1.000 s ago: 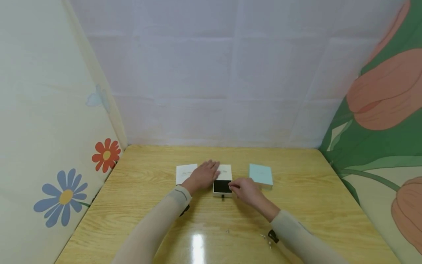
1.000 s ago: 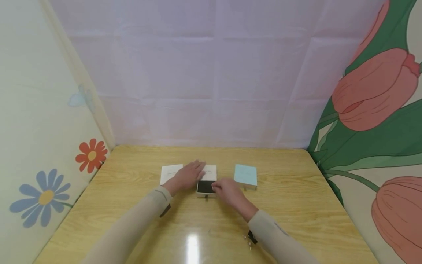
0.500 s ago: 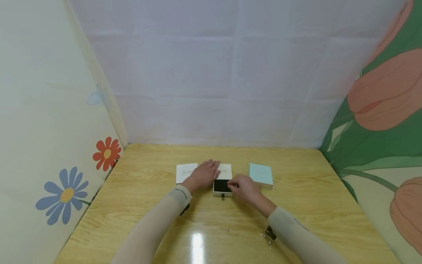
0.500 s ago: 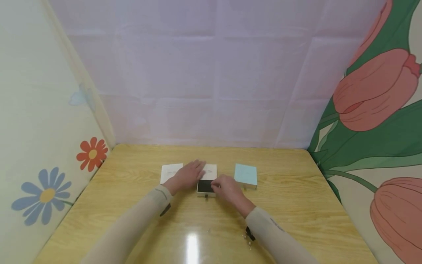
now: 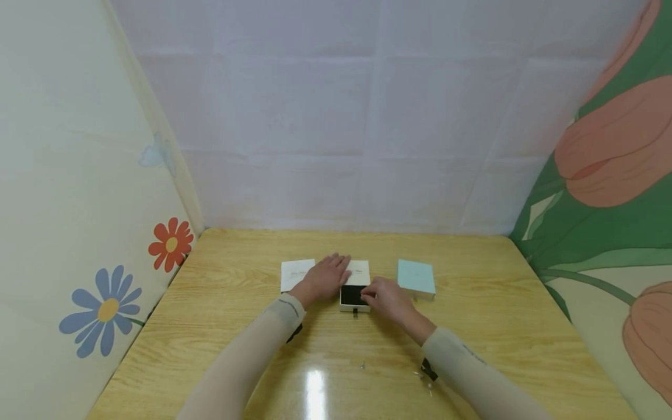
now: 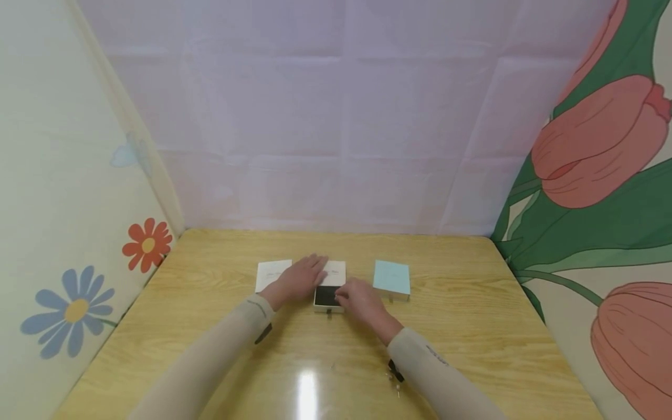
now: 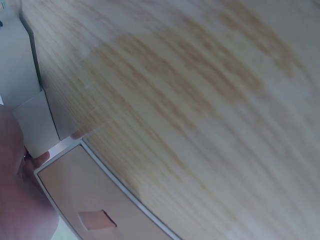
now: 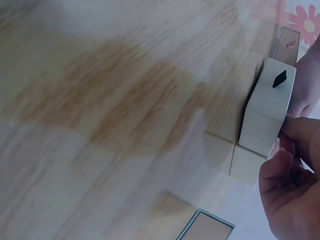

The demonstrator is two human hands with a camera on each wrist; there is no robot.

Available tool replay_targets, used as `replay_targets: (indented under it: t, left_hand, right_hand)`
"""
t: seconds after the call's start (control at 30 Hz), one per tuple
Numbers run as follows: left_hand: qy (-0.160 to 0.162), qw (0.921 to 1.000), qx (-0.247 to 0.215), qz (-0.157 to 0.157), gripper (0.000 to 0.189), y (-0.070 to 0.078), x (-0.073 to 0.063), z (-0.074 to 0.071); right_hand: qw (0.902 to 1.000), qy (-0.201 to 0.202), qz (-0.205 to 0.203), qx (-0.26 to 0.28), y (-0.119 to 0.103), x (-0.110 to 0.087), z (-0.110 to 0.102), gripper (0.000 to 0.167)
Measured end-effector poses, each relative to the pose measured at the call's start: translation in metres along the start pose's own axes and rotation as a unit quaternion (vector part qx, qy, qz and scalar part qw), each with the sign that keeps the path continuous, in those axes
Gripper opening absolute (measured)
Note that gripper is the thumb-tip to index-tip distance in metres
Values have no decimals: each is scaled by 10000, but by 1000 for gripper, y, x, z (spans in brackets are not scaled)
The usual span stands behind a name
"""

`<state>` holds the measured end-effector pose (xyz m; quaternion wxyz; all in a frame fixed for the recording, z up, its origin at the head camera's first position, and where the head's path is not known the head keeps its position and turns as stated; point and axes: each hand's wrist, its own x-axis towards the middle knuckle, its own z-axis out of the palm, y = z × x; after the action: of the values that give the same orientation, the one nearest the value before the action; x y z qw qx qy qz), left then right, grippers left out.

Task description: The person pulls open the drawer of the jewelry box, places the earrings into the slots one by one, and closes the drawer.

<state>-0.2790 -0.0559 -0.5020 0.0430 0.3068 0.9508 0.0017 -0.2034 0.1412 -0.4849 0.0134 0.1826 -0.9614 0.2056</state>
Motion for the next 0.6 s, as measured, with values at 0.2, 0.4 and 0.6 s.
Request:
replay_targets:
  t: [0.2,0.4,0.6]
  left_hand:
    - [2,10000,4,5,62,-1,1,1]
    - [-2,10000,-10,8,62,-2,3,2]
    - [-2,10000,-58,2,62,-1,3,2]
  right_hand:
    - [9998,125,-124,-67,0,-1,0,11]
    - [9999,122,-22,-80,1,1,1,11]
    - [9998,81,53,-165,1,3,3,11]
